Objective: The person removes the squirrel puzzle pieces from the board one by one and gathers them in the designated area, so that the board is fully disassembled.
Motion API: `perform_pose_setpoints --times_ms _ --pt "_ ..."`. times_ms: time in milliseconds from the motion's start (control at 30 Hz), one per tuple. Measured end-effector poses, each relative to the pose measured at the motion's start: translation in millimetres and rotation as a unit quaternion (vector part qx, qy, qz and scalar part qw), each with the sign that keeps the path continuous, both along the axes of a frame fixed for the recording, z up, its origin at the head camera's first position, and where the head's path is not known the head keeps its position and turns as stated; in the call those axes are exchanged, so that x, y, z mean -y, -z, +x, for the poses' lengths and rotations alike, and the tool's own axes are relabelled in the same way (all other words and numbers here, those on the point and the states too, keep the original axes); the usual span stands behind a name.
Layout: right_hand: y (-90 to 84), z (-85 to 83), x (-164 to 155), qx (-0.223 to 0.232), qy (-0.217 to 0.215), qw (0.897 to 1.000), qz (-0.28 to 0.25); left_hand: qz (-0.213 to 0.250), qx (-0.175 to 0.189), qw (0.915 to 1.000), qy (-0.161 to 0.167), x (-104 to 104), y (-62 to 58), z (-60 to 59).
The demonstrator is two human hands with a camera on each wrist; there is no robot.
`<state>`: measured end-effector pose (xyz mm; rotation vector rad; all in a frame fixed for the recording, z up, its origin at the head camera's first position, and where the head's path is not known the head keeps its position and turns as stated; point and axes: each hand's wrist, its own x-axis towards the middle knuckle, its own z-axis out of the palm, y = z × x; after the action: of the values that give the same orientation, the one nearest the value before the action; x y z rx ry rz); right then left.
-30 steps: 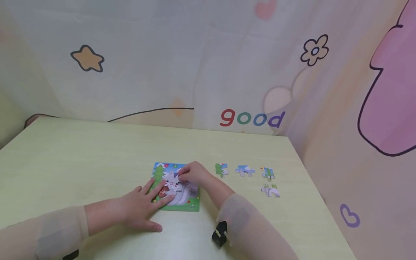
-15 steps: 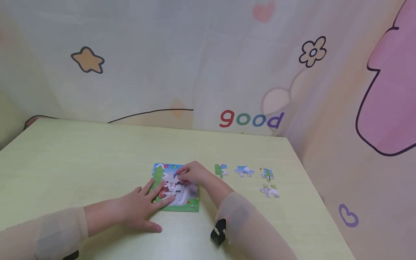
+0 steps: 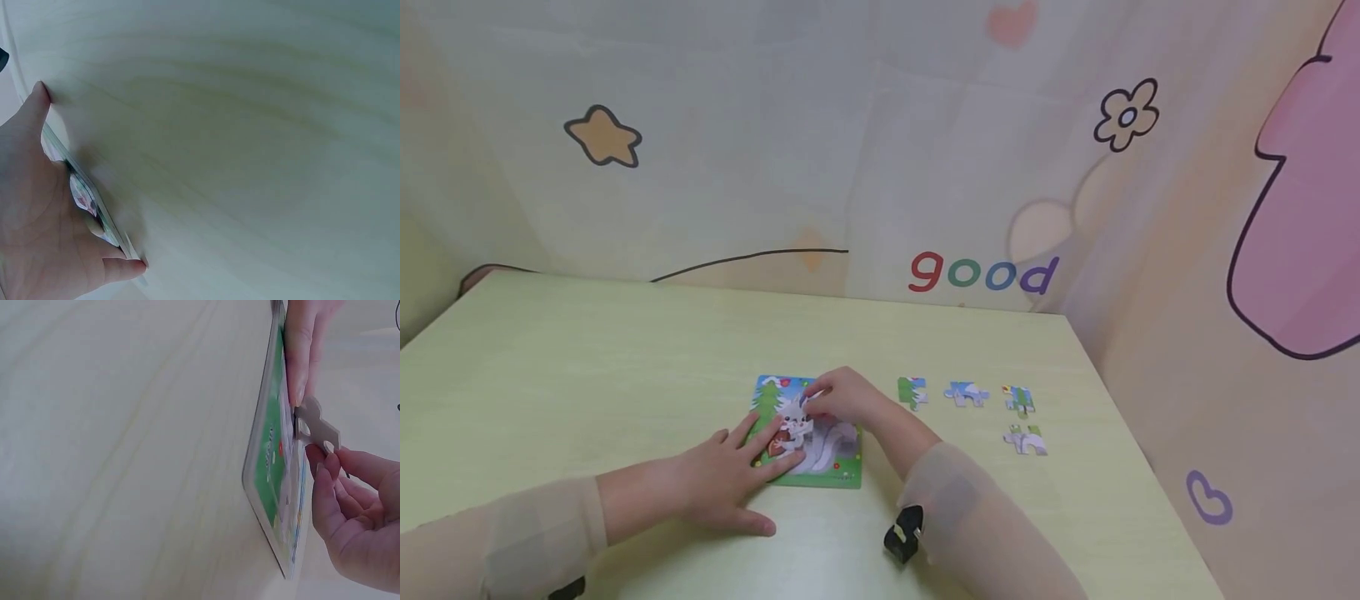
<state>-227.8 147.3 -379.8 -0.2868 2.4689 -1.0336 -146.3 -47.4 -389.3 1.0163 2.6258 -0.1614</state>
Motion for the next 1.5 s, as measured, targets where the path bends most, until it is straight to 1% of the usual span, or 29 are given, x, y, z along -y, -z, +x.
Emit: perform_pose_setpoints --times_ms 167,367,433,533,633,667,767,833,933,1067,1233,1500 --pt "-1.5 0.8 2 0.001 0.002 1.000 0.002 0.002 -0.002 1.0000 0.001 1 1.2 -0.2" --pt "4.3 -0.2 -4 0.017 0.004 1.000 -0.006 0.002 0.000 1.0000 0.000 2 1.9 1.1" --pt "7.1 -0.9 -6 0.024 0.017 0.999 -0.016 0.001 0.001 1.0000 0.000 2 1.5 1.5" --pt "10.8 -2.3 -10 0.036 0.038 0.997 -0.056 -0.002 0.000 1.0000 -0.003 3 1.5 2.0" --pt "12.3 -3.3 -12 0.043 0.047 0.995 -0.073 -0.004 -0.002 1.0000 -0.005 4 2.2 2.4" --pt "12.7 -3.7 -13 0.045 0.046 0.995 -0.073 -0.004 -0.003 1.0000 -0.005 4 2.6 2.5" --pt "13.4 -3.1 -15 0.045 0.044 0.997 -0.049 0.002 -0.002 1.0000 0.000 5 3.8 2.6" --pt "13.9 -2.2 -18 0.044 0.043 0.997 -0.042 0.006 0.000 1.0000 0.002 5 4.6 2.7" --pt "14.2 -0.1 -22 0.044 0.048 0.996 -0.060 0.009 0.000 1.0000 -0.002 5 5.2 3.4" --pt "12.0 2.8 -29 0.053 0.062 0.992 -0.100 0.006 -0.003 0.9999 -0.009 5 5.3 4.3" --pt "8.3 5.3 -43 0.048 0.080 0.991 -0.095 0.001 -0.003 1.0000 -0.009 4 4.9 3.7" --pt "7.1 9.2 -65 0.044 0.092 0.991 -0.091 0.002 -0.006 1.0000 -0.004 2 4.4 2.4"
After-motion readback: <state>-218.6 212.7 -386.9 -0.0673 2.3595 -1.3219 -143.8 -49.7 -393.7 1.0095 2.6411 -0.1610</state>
